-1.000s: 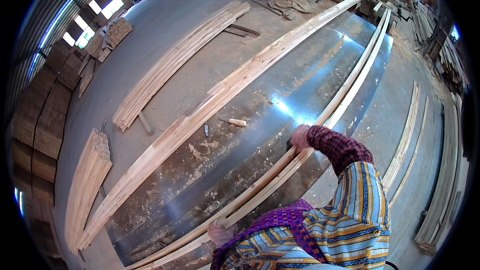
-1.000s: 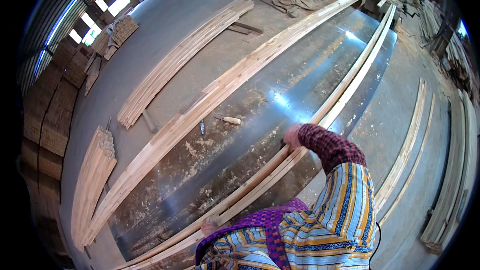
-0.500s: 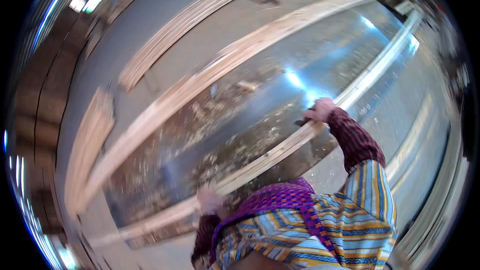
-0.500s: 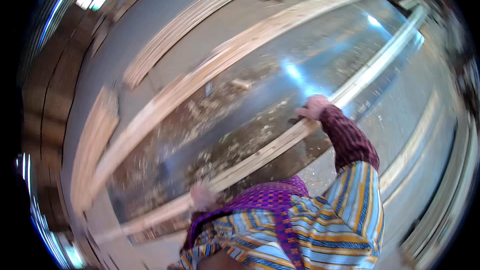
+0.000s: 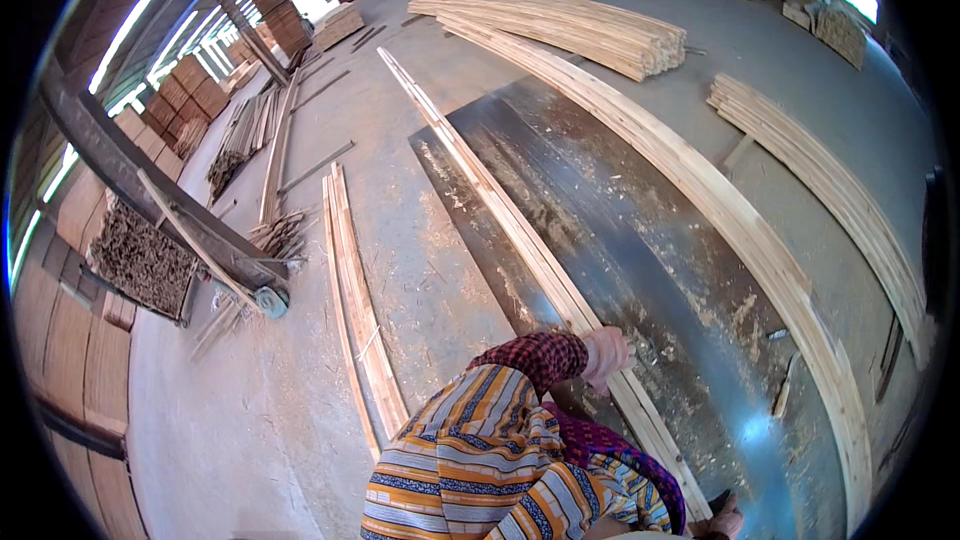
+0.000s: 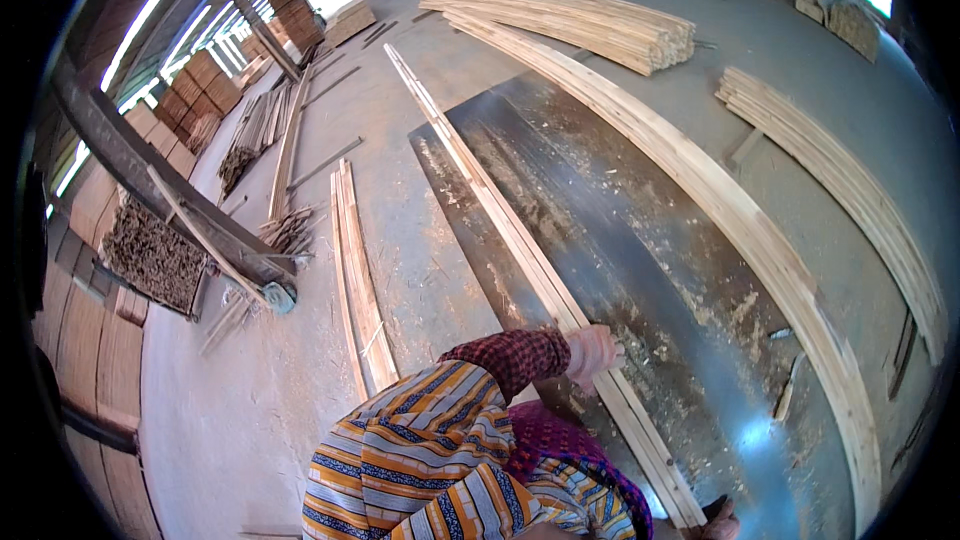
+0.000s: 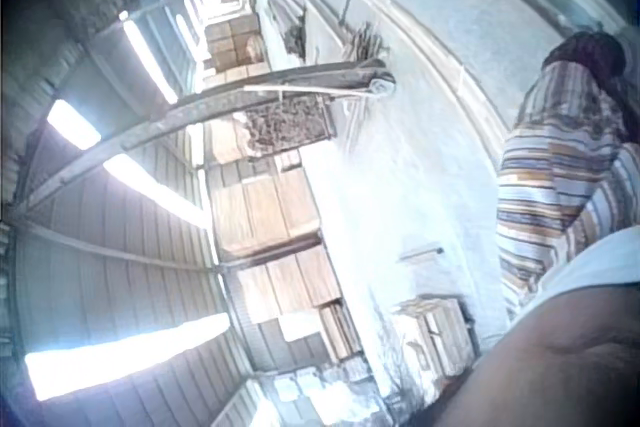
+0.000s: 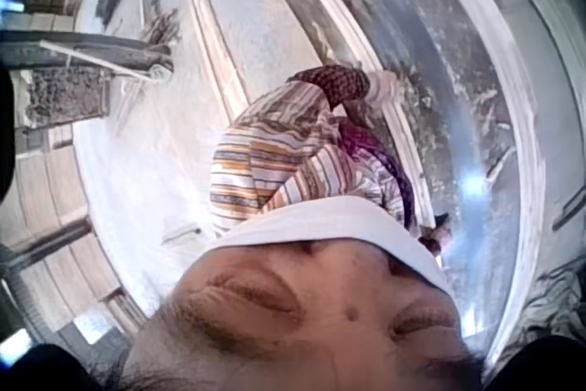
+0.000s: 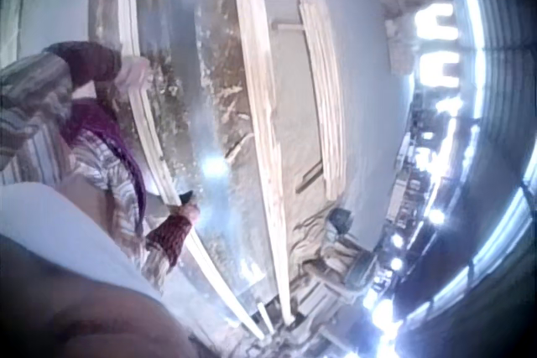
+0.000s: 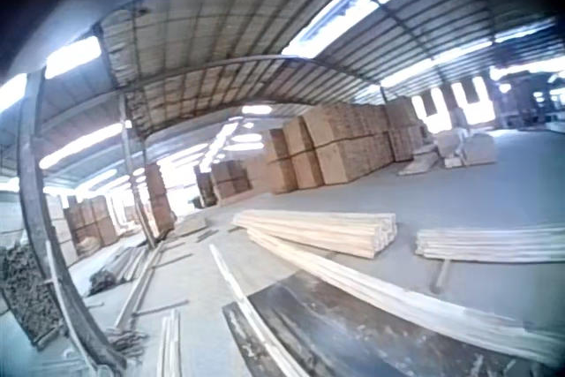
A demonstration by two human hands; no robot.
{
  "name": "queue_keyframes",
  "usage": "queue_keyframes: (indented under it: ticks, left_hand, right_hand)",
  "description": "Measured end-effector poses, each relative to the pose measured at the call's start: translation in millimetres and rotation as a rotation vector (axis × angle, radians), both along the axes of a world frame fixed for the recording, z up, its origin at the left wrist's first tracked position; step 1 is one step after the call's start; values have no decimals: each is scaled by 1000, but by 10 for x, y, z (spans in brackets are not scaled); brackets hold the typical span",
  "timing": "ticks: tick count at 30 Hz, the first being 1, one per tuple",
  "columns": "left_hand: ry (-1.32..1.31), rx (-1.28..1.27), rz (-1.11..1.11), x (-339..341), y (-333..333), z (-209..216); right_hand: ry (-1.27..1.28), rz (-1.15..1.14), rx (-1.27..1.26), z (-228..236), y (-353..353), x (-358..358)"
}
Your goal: The person handles long wooden planks one by one, flipping them over and moving them to a stack.
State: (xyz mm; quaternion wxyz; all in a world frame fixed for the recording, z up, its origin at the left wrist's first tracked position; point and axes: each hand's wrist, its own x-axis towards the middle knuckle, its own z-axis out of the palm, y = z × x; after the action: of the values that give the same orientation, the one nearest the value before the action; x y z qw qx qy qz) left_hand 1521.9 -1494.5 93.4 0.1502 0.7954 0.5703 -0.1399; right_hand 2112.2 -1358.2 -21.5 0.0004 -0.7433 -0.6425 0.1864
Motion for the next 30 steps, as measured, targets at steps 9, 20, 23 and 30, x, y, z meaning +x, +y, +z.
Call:
queue_keyframes:
  ticks: [9, 20, 23, 30]
  left_hand:
    - [10, 38, -1, 6, 14, -157]
    - [-3, 81, -89, 113, 55, 26]
    - [-35, 124, -12, 50, -117, 42]
    - [116, -65, -30, 226, -18, 10]
  right_hand:
    - [-285, 317, -221, -213, -4, -252]
    - [-69, 112, 93, 460, -375, -658]
    - [-113, 63, -23, 677, -251, -926]
    - [-196, -19, -141, 874, -317, -857]
